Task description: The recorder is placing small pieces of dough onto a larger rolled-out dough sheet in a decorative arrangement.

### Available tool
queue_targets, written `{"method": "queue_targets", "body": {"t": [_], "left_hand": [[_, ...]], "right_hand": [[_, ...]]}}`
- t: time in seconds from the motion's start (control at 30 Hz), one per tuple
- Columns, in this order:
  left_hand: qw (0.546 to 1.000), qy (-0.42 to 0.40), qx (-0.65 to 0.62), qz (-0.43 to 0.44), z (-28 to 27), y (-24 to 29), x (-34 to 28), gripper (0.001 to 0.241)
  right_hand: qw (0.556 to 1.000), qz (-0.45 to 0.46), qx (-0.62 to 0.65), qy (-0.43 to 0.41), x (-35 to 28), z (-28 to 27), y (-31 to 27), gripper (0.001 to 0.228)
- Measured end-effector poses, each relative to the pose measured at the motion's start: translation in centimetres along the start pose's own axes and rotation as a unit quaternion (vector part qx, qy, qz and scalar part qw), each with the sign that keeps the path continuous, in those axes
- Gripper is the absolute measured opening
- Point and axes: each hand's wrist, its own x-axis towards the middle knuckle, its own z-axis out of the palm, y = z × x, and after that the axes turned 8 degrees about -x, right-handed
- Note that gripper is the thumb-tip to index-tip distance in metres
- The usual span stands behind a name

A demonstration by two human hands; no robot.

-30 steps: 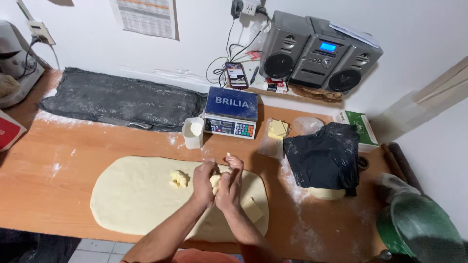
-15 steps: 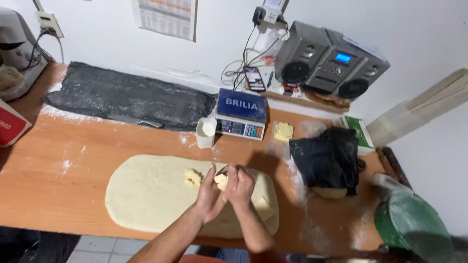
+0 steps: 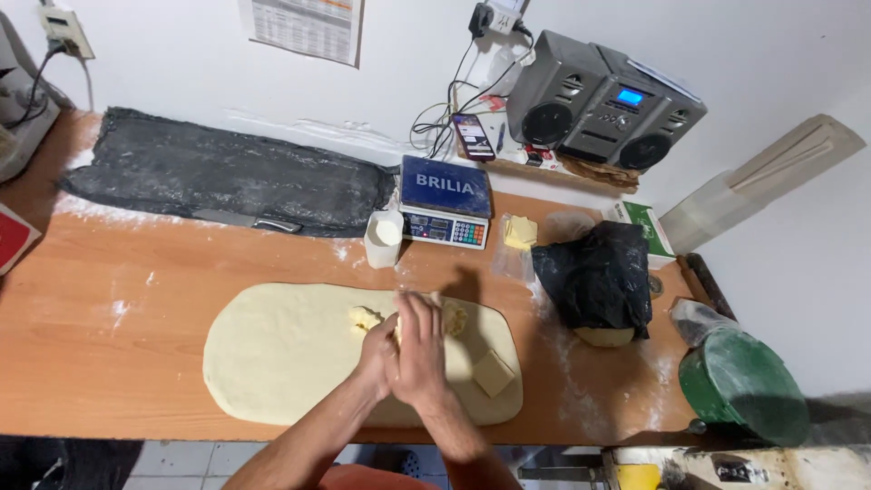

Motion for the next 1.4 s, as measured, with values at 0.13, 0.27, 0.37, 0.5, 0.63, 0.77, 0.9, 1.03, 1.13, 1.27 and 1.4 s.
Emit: {"method": "queue_targets", "body": {"t": [0.13, 0.27, 0.37, 0.5, 0.63, 0.77, 0.9, 1.03, 1.13, 1.27, 1.4], "left_hand": [[0.996, -0.059, -0.031, 0.054, -1.2, -0.4, 0.3, 0.042], [0.999, 0.016, -0.035, 0.005, -2.3, -1.5, 1.7, 0.041], [0.993, -0.032, -0.098, -0.053, 2.9, 3.1, -1.8, 0.051], [0.979, -0.069, -0.165, -0.096, 8.2, 5.3, -4.7, 0.078], [0.958, -0.183, -0.184, -0.122, 7.0, 2.9, -3.2, 0.085], [0.982, -0.091, -0.135, -0.098, 7.9, 1.3, -2.1, 0.083], [0.992, 0.002, -0.102, -0.074, 9.9, -0.5, -1.9, 0.069], [0.987, -0.011, -0.123, 0.106, -0.5, -8.9, 5.8, 0.041], [0.983, 0.145, -0.005, 0.117, 0.6, -7.7, 6.4, 0.03], [0.928, 0.278, 0.209, 0.135, -5.4, -10.6, 5.4, 0.029], [0.897, 0.293, 0.331, -0.014, -2.3, -7.4, 5.8, 0.038]], "right_hand": [[0.997, -0.011, 0.07, -0.005, -1.3, 0.0, -0.6, 0.066], [0.992, -0.066, 0.075, 0.075, -0.3, -1.7, -1.6, 0.06], [0.985, -0.091, 0.062, 0.131, 0.4, -1.8, -0.5, 0.048], [0.982, -0.065, 0.104, 0.144, 1.0, -2.5, 1.2, 0.028], [0.985, -0.027, 0.127, 0.11, 1.1, -2.6, 3.8, 0.021], [0.995, 0.014, 0.094, 0.033, 0.9, -3.2, 5.0, 0.023], [0.997, -0.006, 0.053, 0.048, 1.8, -4.7, 6.1, 0.047], [0.997, 0.026, 0.066, 0.039, -0.2, -3.9, 8.6, 0.052], [0.989, 0.071, 0.13, -0.007, -2.0, -2.1, 11.0, 0.05], [0.963, 0.188, 0.139, -0.138, -8.8, -1.2, 13.2, 0.052], [0.959, 0.199, -0.056, -0.195, -14.0, 2.5, 22.3, 0.077]]}}
